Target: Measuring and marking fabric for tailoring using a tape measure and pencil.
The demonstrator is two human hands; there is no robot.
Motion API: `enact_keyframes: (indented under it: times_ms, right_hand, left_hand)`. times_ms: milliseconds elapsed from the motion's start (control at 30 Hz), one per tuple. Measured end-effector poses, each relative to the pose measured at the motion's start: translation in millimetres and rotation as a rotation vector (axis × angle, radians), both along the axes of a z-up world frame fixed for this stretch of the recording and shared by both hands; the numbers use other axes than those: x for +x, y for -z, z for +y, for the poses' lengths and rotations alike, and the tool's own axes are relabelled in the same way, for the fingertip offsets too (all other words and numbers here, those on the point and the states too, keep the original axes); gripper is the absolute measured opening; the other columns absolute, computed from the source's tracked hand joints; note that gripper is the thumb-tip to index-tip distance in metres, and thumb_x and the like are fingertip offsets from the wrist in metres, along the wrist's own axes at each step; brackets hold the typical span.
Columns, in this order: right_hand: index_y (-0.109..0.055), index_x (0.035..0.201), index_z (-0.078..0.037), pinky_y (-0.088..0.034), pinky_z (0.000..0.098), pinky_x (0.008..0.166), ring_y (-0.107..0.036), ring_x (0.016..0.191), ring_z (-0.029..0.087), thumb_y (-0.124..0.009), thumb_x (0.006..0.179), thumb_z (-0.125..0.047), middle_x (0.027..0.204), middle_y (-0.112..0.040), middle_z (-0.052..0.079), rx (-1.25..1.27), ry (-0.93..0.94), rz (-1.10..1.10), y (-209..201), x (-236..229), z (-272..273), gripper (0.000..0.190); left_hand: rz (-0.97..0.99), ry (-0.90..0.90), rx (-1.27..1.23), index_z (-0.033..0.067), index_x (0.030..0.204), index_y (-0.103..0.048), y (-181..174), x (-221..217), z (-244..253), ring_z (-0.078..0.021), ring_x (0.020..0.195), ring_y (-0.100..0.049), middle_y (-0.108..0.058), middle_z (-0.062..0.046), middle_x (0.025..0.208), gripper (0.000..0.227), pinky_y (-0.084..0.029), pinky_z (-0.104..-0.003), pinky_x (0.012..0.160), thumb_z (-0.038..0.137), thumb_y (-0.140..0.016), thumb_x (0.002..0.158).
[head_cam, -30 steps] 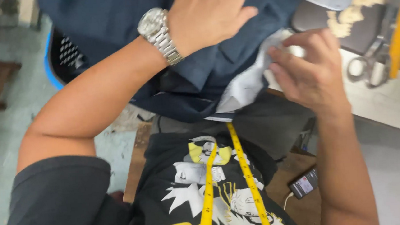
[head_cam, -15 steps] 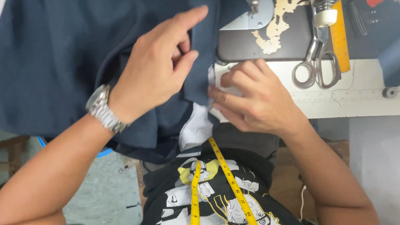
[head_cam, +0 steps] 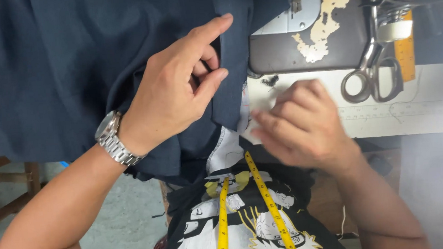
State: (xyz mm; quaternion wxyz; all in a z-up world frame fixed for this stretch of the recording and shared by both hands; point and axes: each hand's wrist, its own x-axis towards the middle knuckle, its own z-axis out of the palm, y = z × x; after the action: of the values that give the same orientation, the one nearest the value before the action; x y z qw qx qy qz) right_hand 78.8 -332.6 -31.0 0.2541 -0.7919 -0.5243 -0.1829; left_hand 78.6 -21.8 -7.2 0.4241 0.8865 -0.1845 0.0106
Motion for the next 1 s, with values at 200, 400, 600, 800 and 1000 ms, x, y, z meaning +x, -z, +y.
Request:
enact_keyframes:
  times_ms: [200,400,600,800,1000]
  right_hand:
    - [-0.08,0.137,-0.012,-0.045,0.048,0.093,-0.064,0.103,0.031,-0.077,0.12,-0.077,0.121,-0.073,0.006,-0.181,0.134,0.067,-6,-29,20,0.067]
    - [-0.079,0.138,-0.008,-0.052,0.0501,0.097,-0.07,0.109,0.036,-0.078,0.124,-0.055,0.129,-0.072,0.011,0.023,0.073,0.203,-5,-39,3,0.05]
    - [-0.082,0.138,-0.003,-0.062,0.0514,0.107,-0.078,0.125,0.039,-0.093,0.118,-0.034,0.131,-0.083,0.018,0.085,0.066,0.273,1,-40,-5,0.039]
    - [-0.082,0.142,0.004,-0.069,0.0491,0.109,-0.082,0.124,0.039,-0.088,0.12,-0.025,0.136,-0.082,0.023,0.209,0.111,0.4,-23,-53,17,0.037]
    - [-0.037,0.174,-0.012,-0.085,0.0539,0.093,-0.093,0.121,0.048,-0.086,0.115,-0.067,0.15,-0.079,0.05,0.642,-0.155,1.7,-3,-96,-22,0.095]
  left_hand:
    - [-0.033,-0.016,-0.041,0.009,0.181,-0.062,-24,0,4,-0.0151,0.086,-0.068,-0.078,-0.002,0.113,0.062,-0.065,-0.028,0.077,-0.002,-0.084,0.124]
    - [-0.076,-0.014,-0.043,0.0004,0.146,-0.092,-6,-1,15,-0.0207,0.093,-0.074,-0.083,-0.013,0.124,0.025,-0.061,-0.034,0.087,-0.003,-0.08,0.124]
    - [-0.143,-0.107,0.016,-0.002,0.145,-0.092,17,-27,81,-0.0232,0.097,-0.075,-0.085,-0.016,0.118,0.023,-0.063,-0.035,0.086,-0.002,-0.083,0.124]
    - [-0.123,-0.145,-0.126,0.0052,0.14,-0.089,-46,-59,27,-0.0208,0.105,-0.076,-0.085,-0.01,0.125,0.015,-0.058,-0.035,0.095,0.011,-0.082,0.127]
    - [0.161,0.081,-0.252,0.0158,0.163,-0.079,-37,-82,-11,-0.0064,0.076,-0.072,-0.088,-0.001,0.118,0.039,-0.069,-0.02,0.068,0.02,-0.078,0.124]
